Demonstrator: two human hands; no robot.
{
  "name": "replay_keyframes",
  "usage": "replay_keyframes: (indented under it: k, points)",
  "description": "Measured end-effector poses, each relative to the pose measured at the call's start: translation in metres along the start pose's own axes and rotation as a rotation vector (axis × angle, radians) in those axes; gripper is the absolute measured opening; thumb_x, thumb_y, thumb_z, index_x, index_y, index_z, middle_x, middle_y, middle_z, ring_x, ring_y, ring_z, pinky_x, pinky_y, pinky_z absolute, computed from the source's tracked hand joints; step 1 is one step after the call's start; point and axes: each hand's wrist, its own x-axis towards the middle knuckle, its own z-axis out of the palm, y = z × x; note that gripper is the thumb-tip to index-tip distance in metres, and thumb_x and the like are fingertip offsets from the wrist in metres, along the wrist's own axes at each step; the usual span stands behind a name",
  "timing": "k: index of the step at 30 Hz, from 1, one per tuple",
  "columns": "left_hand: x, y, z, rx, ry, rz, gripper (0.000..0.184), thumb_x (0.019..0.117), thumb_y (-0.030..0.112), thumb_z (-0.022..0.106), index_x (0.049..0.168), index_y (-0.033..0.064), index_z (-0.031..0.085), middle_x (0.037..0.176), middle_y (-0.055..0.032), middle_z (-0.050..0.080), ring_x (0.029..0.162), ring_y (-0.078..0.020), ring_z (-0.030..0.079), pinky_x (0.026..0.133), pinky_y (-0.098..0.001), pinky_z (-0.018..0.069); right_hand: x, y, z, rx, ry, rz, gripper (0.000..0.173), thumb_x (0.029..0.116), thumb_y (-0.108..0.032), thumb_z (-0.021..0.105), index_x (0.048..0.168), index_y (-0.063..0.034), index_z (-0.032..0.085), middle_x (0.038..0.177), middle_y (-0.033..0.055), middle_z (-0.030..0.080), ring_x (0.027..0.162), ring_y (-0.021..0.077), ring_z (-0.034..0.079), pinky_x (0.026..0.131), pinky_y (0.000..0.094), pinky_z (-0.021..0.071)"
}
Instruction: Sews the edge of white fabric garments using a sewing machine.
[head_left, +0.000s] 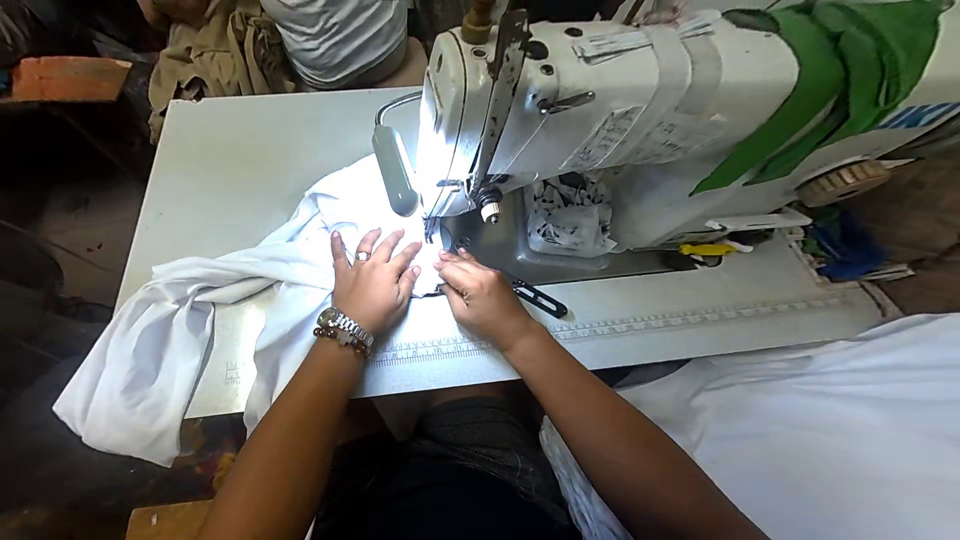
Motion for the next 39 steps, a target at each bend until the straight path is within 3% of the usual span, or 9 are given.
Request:
replay_keyframes:
  k: [3, 8, 10, 13, 28, 30, 32, 35, 39]
  points:
    - [0.000, 0.004, -0.006, 0.070, -0.016, 0.016, 0.048, 0.1084, 0.046, 0.031, 0.148, 0.0333, 0.055, 0.161, -0.0001, 0.043, 0.152, -0.0347, 0.032, 0.116, -0.0767, 0.0012, 0.002, -0.003, 0.001, -0.053, -0.010, -0.011, 0.022, 0.0951, 0.004, 0.055, 0.106, 0.0088, 0.073, 0.118, 0.0217, 0.073, 0.122, 0.0359, 0.066, 0.112, 0.0483, 0.0455]
    - [-0.012, 0.002, -0.001, 0.075, 0.152, 0.263, 0.033, 0.1052, 0.032, 0.045, 0.119, 0.0168, 0.071, 0.142, 0.0006, 0.063, 0.142, -0.0283, 0.049, 0.118, -0.0739, 0.0097, -0.007, -0.010, 0.005, -0.083, -0.006, -0.097, 0.020, 0.0926, 0.004, 0.058, 0.104, 0.0045, 0.074, 0.117, 0.0197, 0.073, 0.122, 0.0385, 0.065, 0.112, 0.0550, 0.0441]
    - [-0.018, 0.004, 0.003, 0.034, 0.135, 0.241, 0.034, 0.1056, 0.031, 0.042, 0.125, 0.0193, 0.068, 0.138, 0.0026, 0.065, 0.138, -0.0238, 0.053, 0.120, -0.0703, 0.0130, -0.013, -0.011, 0.003, -0.042, 0.000, -0.128, 0.019, 0.0912, 0.007, 0.056, 0.100, 0.0069, 0.073, 0.116, 0.0211, 0.073, 0.121, 0.0377, 0.066, 0.112, 0.0525, 0.0444]
    - [-0.022, 0.006, 0.008, 0.051, 0.063, 0.167, 0.046, 0.1075, 0.036, 0.034, 0.148, 0.0291, 0.055, 0.149, 0.0035, 0.057, 0.142, -0.0255, 0.048, 0.119, -0.0724, 0.0114, -0.019, -0.006, -0.003, -0.011, -0.019, -0.116, 0.021, 0.0924, 0.007, 0.055, 0.103, 0.0066, 0.073, 0.116, 0.0199, 0.073, 0.121, 0.0340, 0.067, 0.113, 0.0490, 0.0447]
    - [-0.010, 0.014, 0.008, 0.057, 0.031, 0.082, 0.047, 0.1080, 0.038, 0.033, 0.148, 0.0299, 0.056, 0.154, 0.0018, 0.053, 0.146, -0.0289, 0.043, 0.118, -0.0727, 0.0084, -0.005, -0.005, -0.001, 0.000, 0.022, 0.020, 0.024, 0.0923, 0.007, 0.054, 0.107, 0.0103, 0.072, 0.119, 0.0228, 0.072, 0.120, 0.0369, 0.067, 0.112, 0.0479, 0.0463]
    - [-0.009, 0.017, 0.001, 0.096, 0.055, 0.101, 0.038, 0.1057, 0.036, 0.043, 0.134, 0.0257, 0.066, 0.138, -0.0042, 0.064, 0.133, -0.0321, 0.055, 0.114, -0.0711, 0.0240, -0.005, -0.006, -0.001, -0.003, 0.023, 0.027, 0.024, 0.0919, 0.007, 0.054, 0.107, 0.0107, 0.072, 0.119, 0.0231, 0.072, 0.120, 0.0374, 0.067, 0.112, 0.0481, 0.0462]
    - [-0.009, 0.016, -0.009, 0.176, 0.108, 0.147, 0.030, 0.1002, 0.040, 0.053, 0.103, 0.0173, 0.073, 0.104, -0.0092, 0.070, 0.110, -0.0334, 0.064, 0.096, -0.0597, 0.0420, -0.005, -0.005, -0.001, -0.020, 0.018, 0.027, 0.024, 0.0917, 0.005, 0.055, 0.108, 0.0098, 0.072, 0.120, 0.0227, 0.072, 0.121, 0.0366, 0.067, 0.111, 0.0475, 0.0468]
    - [-0.017, 0.017, -0.034, 0.239, 0.123, 0.138, 0.047, 0.1014, 0.048, 0.049, 0.088, 0.0103, 0.073, 0.090, -0.0145, 0.071, 0.101, -0.0379, 0.066, 0.089, -0.0579, 0.0424, -0.004, -0.007, -0.002, -0.039, 0.018, 0.032, 0.024, 0.0923, 0.001, 0.056, 0.107, 0.0085, 0.073, 0.117, 0.0217, 0.073, 0.119, 0.0355, 0.068, 0.110, 0.0488, 0.0481]
    - [-0.040, 0.046, -0.075, 0.204, -0.090, 0.082, 0.043, 0.1045, 0.035, 0.050, 0.080, 0.0063, 0.070, 0.073, -0.0136, 0.067, 0.076, -0.0353, 0.067, 0.088, -0.0613, 0.0419, 0.003, -0.010, -0.002, -0.094, -0.035, 0.010, 0.023, 0.0954, -0.005, 0.059, 0.111, -0.0003, 0.074, 0.113, 0.0159, 0.075, 0.117, 0.0335, 0.069, 0.111, 0.0560, 0.0446]
